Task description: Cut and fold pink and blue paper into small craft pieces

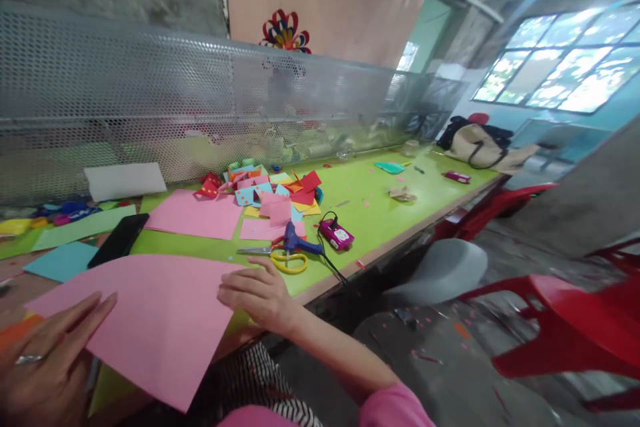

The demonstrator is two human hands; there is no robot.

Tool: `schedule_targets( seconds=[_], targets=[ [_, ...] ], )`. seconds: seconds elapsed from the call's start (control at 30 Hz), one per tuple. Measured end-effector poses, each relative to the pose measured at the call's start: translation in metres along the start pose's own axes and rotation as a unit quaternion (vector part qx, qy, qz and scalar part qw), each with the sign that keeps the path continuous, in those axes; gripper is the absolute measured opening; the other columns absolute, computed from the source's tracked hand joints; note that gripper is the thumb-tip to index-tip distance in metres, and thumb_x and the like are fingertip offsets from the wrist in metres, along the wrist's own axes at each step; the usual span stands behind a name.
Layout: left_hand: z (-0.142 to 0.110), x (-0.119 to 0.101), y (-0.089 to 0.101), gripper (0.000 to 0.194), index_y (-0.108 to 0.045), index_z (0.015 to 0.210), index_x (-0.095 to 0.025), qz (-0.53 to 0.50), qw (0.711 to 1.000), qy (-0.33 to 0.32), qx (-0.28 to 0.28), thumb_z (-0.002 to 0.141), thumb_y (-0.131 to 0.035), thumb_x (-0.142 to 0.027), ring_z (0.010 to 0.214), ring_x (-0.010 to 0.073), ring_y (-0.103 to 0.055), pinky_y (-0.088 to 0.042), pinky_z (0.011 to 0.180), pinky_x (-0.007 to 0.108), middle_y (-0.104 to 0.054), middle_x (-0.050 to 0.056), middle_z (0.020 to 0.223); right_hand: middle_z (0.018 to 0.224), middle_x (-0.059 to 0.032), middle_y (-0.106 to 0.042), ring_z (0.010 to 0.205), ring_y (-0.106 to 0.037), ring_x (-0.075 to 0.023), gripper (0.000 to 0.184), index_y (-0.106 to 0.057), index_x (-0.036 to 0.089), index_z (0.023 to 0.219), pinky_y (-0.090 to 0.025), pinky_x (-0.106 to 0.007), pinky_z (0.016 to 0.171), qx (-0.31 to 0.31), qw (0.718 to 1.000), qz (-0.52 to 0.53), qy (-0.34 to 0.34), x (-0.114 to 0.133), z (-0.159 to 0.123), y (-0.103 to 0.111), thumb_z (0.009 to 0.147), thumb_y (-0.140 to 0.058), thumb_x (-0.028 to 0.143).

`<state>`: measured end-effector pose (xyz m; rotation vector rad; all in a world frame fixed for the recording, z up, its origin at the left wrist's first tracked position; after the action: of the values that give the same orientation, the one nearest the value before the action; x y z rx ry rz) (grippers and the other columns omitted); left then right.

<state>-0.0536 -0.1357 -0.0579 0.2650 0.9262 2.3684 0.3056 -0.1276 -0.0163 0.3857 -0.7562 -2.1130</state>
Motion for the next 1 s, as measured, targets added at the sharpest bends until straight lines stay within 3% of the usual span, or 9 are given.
schedule_targets(
  seconds=[0.13, 0.2, 0.27, 0.33, 0.43, 0.53, 0.7, 0.8, 1.0],
  targets=[
    [0.004, -0.016, 0.004, 0.070, -0.040, 0.158, -0.025, 0.059, 0.998, -0.031, -0.022, 0.091, -0.050, -0.009, 0.119, 0.0269, -0.066, -0.046, 0.112, 0.043, -0.069, 0.011, 0.136, 0.113, -0.0039, -0.080, 0.111, -0.072, -0.0152, 0.033, -0.070, 0.028, 0.122, -0.044, -0.041, 0.117, -0.002, 0.999, 0.046, 0.002, 0.002, -0.005, 0.001, 0.107, -0.042, 0.030],
    [0.002, -0.023, 0.000, 0.056, -0.057, 0.145, -0.023, 0.060, 0.998, -0.025, 0.010, 0.092, -0.048, -0.007, 0.116, 0.0245, -0.068, -0.049, 0.109, 0.041, -0.073, 0.009, 0.129, 0.113, -0.0039, -0.080, 0.112, -0.072, -0.0158, 0.029, -0.070, 0.027, 0.121, -0.044, -0.043, 0.117, 0.040, 0.997, 0.058, -0.001, 0.000, -0.010, -0.003, 0.105, -0.047, 0.025],
    [-0.004, -0.030, -0.006, 0.041, -0.070, 0.125, -0.019, 0.065, 0.994, -0.015, 0.083, 0.094, -0.047, -0.008, 0.115, 0.0224, -0.068, -0.052, 0.103, 0.035, -0.075, 0.008, 0.124, 0.113, -0.0039, -0.080, 0.110, -0.073, -0.0157, 0.025, -0.071, 0.027, 0.116, -0.046, -0.043, 0.115, 0.101, 0.993, 0.067, -0.001, -0.004, -0.016, -0.008, 0.102, -0.051, 0.019],
    [-0.008, -0.038, -0.011, 0.037, -0.074, 0.118, -0.021, 0.072, 0.987, 0.029, 0.139, 0.095, -0.046, -0.011, 0.118, 0.0250, -0.066, -0.051, 0.104, 0.042, -0.076, 0.008, 0.124, 0.112, -0.0050, -0.080, 0.106, -0.074, -0.0161, 0.023, -0.072, 0.026, 0.110, -0.051, -0.041, 0.108, 0.143, 0.987, 0.077, 0.000, -0.007, -0.022, -0.012, 0.102, -0.052, 0.018],
    [-0.008, -0.053, -0.012, 0.041, -0.073, 0.121, -0.023, 0.061, 0.978, 0.100, 0.170, 0.094, -0.046, -0.009, 0.123, 0.0292, -0.063, -0.043, 0.111, 0.057, -0.075, 0.009, 0.127, 0.109, -0.0070, -0.080, 0.098, -0.075, -0.0180, 0.025, -0.073, 0.023, 0.106, -0.059, -0.037, 0.092, 0.166, 0.982, 0.088, -0.007, -0.008, -0.027, -0.016, 0.104, -0.048, 0.021],
    [-0.001, -0.068, -0.013, 0.047, -0.068, 0.131, -0.024, -0.006, 0.978, 0.088, 0.188, 0.091, -0.049, -0.006, 0.129, 0.0291, -0.061, -0.034, 0.118, 0.062, -0.072, 0.009, 0.133, 0.108, -0.0082, -0.080, 0.096, -0.075, -0.0195, 0.029, -0.073, 0.022, 0.106, -0.060, -0.035, 0.082, 0.174, 0.981, 0.082, -0.033, -0.006, -0.026, -0.017, 0.106, -0.043, 0.025],
    [0.009, -0.079, -0.019, 0.035, -0.069, 0.123, -0.023, -0.125, 0.970, 0.037, 0.206, 0.096, -0.051, -0.011, 0.117, 0.0206, -0.069, -0.051, 0.108, 0.044, -0.075, 0.007, 0.127, 0.107, -0.0090, -0.080, 0.094, -0.076, -0.0207, 0.029, -0.073, 0.022, 0.110, -0.061, -0.037, 0.082, 0.177, 0.979, 0.080, -0.058, -0.005, -0.023, -0.018, 0.105, -0.045, 0.024],
    [0.012, -0.078, -0.023, 0.029, -0.071, 0.115, -0.020, -0.140, 0.967, 0.063, 0.201, 0.098, -0.049, -0.011, 0.107, 0.0193, -0.073, -0.057, 0.096, 0.036, -0.078, 0.007, 0.119, 0.110, -0.0097, -0.080, 0.097, -0.076, -0.0225, 0.027, -0.073, 0.023, 0.111, -0.061, -0.039, 0.083, 0.179, 0.979, 0.073, -0.064, -0.007, -0.023, -0.017, 0.105, -0.047, 0.026],
    [0.017, -0.078, -0.026, 0.023, -0.072, 0.106, -0.022, -0.126, 0.960, 0.133, 0.213, 0.102, -0.050, -0.023, 0.087, 0.0202, -0.075, -0.059, 0.079, 0.033, -0.081, 0.005, 0.100, 0.103, -0.0090, -0.080, 0.093, -0.076, -0.0227, 0.027, -0.074, 0.025, 0.105, -0.061, -0.039, 0.080, 0.164, 0.979, 0.065, -0.104, -0.012, -0.024, -0.013, 0.104, -0.047, 0.025]
  ],
)
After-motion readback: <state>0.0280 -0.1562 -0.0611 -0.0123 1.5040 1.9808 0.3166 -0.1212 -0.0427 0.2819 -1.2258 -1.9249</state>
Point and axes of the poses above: each hand's wrist, its own z-axis towards the middle knuckle, its own y-axis out of the back of the hand, x = y × z, the point moved 1 cm from there along z, towards the middle knuckle
